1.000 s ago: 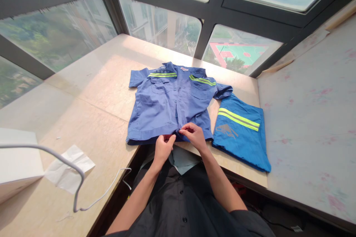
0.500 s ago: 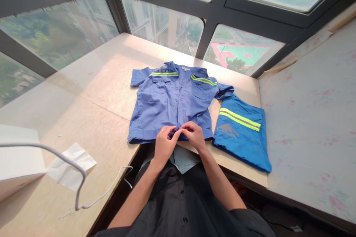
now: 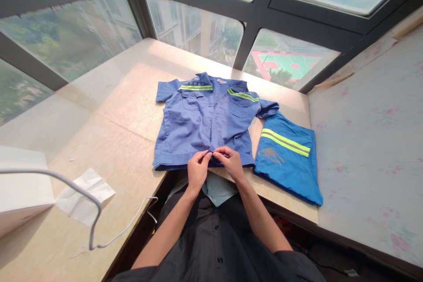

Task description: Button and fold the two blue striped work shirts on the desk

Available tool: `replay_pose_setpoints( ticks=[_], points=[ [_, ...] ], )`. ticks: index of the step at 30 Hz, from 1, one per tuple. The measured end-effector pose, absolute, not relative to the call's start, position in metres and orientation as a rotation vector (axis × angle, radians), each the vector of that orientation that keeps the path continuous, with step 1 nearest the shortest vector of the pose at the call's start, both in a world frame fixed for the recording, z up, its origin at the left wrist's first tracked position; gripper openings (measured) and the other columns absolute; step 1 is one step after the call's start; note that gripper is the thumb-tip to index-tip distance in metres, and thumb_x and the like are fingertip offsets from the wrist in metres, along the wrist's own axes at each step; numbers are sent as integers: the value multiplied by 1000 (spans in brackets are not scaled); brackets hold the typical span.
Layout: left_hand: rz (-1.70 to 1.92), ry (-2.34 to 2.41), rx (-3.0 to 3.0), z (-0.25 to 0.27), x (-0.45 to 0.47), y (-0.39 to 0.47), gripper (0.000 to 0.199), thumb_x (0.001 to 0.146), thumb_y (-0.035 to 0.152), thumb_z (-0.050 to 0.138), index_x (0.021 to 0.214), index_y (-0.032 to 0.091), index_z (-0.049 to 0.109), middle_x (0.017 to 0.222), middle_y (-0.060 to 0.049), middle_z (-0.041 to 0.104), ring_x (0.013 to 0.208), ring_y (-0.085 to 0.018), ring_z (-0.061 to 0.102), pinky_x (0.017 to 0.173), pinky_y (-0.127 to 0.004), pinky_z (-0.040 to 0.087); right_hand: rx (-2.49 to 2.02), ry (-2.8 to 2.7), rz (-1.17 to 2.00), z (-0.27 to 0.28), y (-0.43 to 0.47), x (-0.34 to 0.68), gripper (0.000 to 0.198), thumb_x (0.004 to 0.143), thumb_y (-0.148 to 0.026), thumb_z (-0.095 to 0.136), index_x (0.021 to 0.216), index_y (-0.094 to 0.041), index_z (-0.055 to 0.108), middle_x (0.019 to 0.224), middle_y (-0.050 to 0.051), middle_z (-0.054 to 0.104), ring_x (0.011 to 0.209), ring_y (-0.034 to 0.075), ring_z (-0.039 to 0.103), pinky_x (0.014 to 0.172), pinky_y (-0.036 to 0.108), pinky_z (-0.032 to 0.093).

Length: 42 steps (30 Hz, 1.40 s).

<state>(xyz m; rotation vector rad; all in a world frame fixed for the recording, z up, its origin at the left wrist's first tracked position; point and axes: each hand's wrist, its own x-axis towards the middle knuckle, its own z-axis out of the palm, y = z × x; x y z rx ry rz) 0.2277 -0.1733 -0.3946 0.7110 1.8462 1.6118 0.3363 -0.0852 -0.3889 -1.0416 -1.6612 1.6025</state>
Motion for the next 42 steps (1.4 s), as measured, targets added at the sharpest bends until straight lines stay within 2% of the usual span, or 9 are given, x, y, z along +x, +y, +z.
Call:
replay_pose_setpoints(
  ticks=[5, 13, 19, 27, 32, 36, 39, 42],
  points=[
    [1613, 1908, 778, -392, 232, -174, 21, 88, 32, 62, 92, 16, 74, 93, -7, 74, 88, -20, 69, 84, -32, 53, -1025, -1659, 1677, -391, -85, 338, 26, 78, -43, 68, 87, -19, 73, 84, 3, 69, 71, 16, 63, 63, 27, 55],
    [1657, 2022, 1057, -389, 236, -173, 19, 92, 30, 58, 91, 19, 74, 93, -7, 73, 88, -19, 68, 85, -33, 53, -966, -1873, 1457, -385, -84, 341, 23, 89, -41, 59, 84, -20, 67, 83, 3, 64, 69, 15, 60, 62, 26, 53],
    [1667, 2011, 940, -393, 234, -172, 18, 86, 34, 66, 85, 18, 74, 83, -5, 73, 77, -17, 67, 72, -28, 53, -1028, -1880, 1379, -388, -85, 341, 22, 90, -39, 55, 82, -20, 63, 82, 3, 61, 70, 15, 58, 60, 26, 51],
    [1629, 1920, 711, -394, 231, -171, 21, 79, 38, 71, 80, 17, 74, 79, -5, 74, 73, -17, 67, 71, -28, 52, -1089, -1791, 1514, -389, -78, 340, 23, 84, -43, 59, 79, -21, 61, 73, 1, 59, 62, 15, 56, 55, 27, 50],
    [1563, 1883, 657, -400, 231, -173, 25, 77, 40, 72, 80, 16, 74, 78, -5, 73, 72, -18, 66, 71, -28, 51, -1146, -1600, 1946, -390, -65, 342, 28, 72, -46, 67, 74, -20, 59, 54, -5, 54, 50, 11, 50, 51, 23, 44],
    [1454, 1802, 687, -408, 229, -174, 30, 78, 45, 69, 77, 16, 71, 70, -2, 70, 65, -16, 63, 64, -26, 48, -1140, -1569, 2168, -390, -56, 345, 30, 67, -44, 73, 72, -18, 57, 51, -7, 53, 45, 8, 46, 47, 20, 39],
    [1385, 1804, 739, -411, 230, -175, 31, 79, 46, 67, 74, 15, 69, 65, -1, 67, 61, -15, 61, 61, -25, 46, -1148, -1656, 2115, -391, -54, 345, 29, 70, -44, 71, 74, -18, 57, 53, -7, 54, 46, 8, 48, 47, 20, 39],
    [1363, 1840, 788, -411, 228, -181, 34, 85, 48, 61, 77, 16, 69, 66, -1, 67, 63, -16, 62, 63, -26, 49, -1156, -1797, 1886, -396, -51, 349, 27, 78, -45, 63, 83, -18, 61, 68, -2, 62, 56, 12, 57, 52, 23, 46]
  ],
)
